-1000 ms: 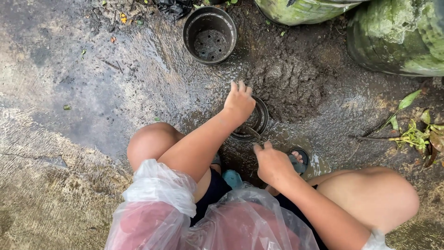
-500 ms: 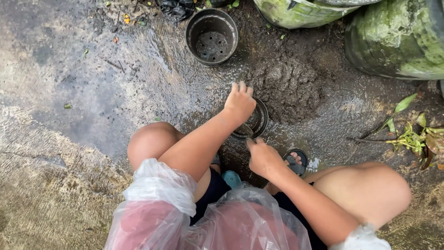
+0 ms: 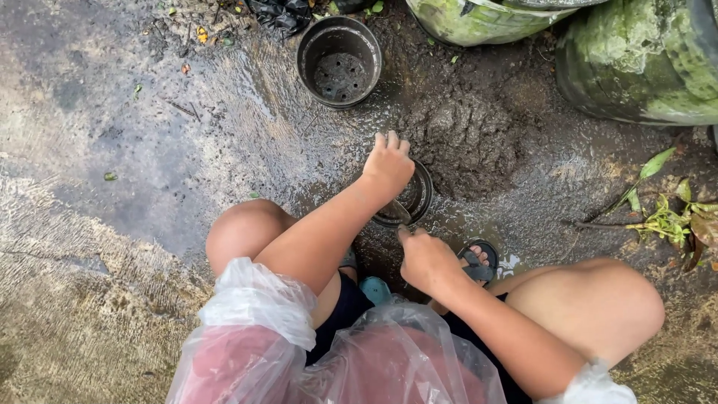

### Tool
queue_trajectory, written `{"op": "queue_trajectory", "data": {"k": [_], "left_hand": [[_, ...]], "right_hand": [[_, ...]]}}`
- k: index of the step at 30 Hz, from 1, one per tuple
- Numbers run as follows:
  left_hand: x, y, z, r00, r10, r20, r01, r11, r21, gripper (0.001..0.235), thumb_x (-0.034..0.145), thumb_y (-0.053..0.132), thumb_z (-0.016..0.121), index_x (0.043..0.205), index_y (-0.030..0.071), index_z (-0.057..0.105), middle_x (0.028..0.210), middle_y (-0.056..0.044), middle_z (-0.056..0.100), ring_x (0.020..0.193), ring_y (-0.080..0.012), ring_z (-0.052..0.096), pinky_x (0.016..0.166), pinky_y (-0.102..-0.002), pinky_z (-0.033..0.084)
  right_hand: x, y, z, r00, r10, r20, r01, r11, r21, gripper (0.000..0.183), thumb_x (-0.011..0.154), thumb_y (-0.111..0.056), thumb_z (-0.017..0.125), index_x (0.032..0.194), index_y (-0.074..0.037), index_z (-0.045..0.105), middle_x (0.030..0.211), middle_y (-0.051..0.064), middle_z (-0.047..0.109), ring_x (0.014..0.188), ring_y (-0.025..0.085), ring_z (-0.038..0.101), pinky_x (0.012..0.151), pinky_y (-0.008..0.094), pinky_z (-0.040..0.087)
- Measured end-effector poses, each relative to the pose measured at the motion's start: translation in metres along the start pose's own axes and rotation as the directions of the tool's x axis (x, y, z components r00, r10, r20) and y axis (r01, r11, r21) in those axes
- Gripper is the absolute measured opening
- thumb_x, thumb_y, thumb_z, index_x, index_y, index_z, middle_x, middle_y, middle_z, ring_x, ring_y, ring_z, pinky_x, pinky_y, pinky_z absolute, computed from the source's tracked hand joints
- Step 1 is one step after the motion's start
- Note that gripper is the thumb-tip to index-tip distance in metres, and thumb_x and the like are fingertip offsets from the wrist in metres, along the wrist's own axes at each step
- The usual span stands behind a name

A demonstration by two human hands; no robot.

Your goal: The person sits on a wet concrete surface and uses a small trowel to scoop soil into a black plastic pot containing a seedling. They repeatedly add soil and press it down around the plant to secure it in place.

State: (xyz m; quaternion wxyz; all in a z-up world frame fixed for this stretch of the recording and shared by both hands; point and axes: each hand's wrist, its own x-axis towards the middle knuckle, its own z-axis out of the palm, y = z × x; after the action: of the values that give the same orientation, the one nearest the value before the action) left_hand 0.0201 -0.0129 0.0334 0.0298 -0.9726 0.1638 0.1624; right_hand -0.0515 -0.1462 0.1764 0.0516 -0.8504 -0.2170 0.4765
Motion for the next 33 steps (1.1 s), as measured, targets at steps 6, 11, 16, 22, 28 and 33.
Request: {"op": "queue_trajectory", "data": {"k": [6,11,16,22,28,33], "left_hand": [[-0.006,-0.002,-0.011,1.000,-0.007,0.008,0.007,1.000,-0.008,0.026,0.094,0.011,0.063,0.116,0.002,0.075,0.137,-0.022,0.059,0.137,-0.0502,0.046,0.107,-0.068,0.032],[-0.007,-0.002,-0.007,1.000,-0.006,0.014,0.006,1.000,-0.010,0.025,0.094,0.010,0.064,0.116,0.003,0.076,0.136,-0.022,0.061,0.136,-0.0493,0.048,0.107,-0.067,0.034],[-0.006,-0.002,-0.010,1.000,-0.018,0.019,0.018,1.000,-0.013,0.026,0.095,0.010,0.063,0.117,0.002,0.075,0.135,-0.022,0.060,0.137,-0.0499,0.047,0.107,-0.068,0.033],[-0.006,-0.004,-0.012,0.999,-0.001,0.045,0.001,1.000,-0.012,0.026,0.094,0.009,0.064,0.116,0.003,0.075,0.138,-0.022,0.058,0.137,-0.0508,0.046,0.107,-0.069,0.033],[-0.010,-0.005,-0.019,0.998,0.021,0.054,-0.020,0.999,-0.025,0.025,0.094,0.009,0.065,0.116,0.003,0.076,0.138,-0.022,0.059,0.139,-0.0502,0.046,0.108,-0.068,0.033],[-0.012,-0.006,-0.024,0.999,0.005,0.036,-0.005,1.000,0.001,0.024,0.095,0.010,0.066,0.116,0.003,0.076,0.139,-0.022,0.059,0.138,-0.0493,0.047,0.108,-0.066,0.035]], "right_hand": [[-0.011,0.007,-0.018,1.000,-0.002,0.001,0.002,0.996,-0.092,0.056,0.085,0.003,0.050,0.141,0.001,0.061,0.116,0.031,0.068,0.096,0.044,0.075,0.076,0.049,0.064],[0.008,0.025,0.000,1.000,0.007,0.021,-0.005,0.995,-0.099,0.055,0.085,0.003,0.052,0.139,0.003,0.062,0.116,0.033,0.068,0.093,0.043,0.075,0.075,0.050,0.063],[-0.007,0.020,-0.008,0.999,-0.048,0.019,0.051,0.984,-0.173,0.054,0.084,0.005,0.053,0.137,0.001,0.065,0.118,0.031,0.068,0.096,0.041,0.075,0.077,0.047,0.064],[0.008,0.029,-0.008,0.999,-0.026,0.019,0.028,0.988,-0.152,0.054,0.083,0.006,0.054,0.135,0.001,0.067,0.118,0.031,0.069,0.093,0.041,0.075,0.074,0.050,0.063],[0.015,0.042,0.000,0.999,-0.004,-0.043,-0.006,0.970,-0.244,0.050,0.085,0.007,0.058,0.131,-0.007,0.072,0.119,0.028,0.070,0.088,0.038,0.077,0.072,0.049,0.064],[0.001,0.041,-0.006,0.998,-0.019,-0.059,-0.002,0.946,-0.324,0.047,0.086,0.005,0.061,0.129,-0.011,0.073,0.123,0.028,0.068,0.088,0.039,0.077,0.072,0.053,0.063]]}}
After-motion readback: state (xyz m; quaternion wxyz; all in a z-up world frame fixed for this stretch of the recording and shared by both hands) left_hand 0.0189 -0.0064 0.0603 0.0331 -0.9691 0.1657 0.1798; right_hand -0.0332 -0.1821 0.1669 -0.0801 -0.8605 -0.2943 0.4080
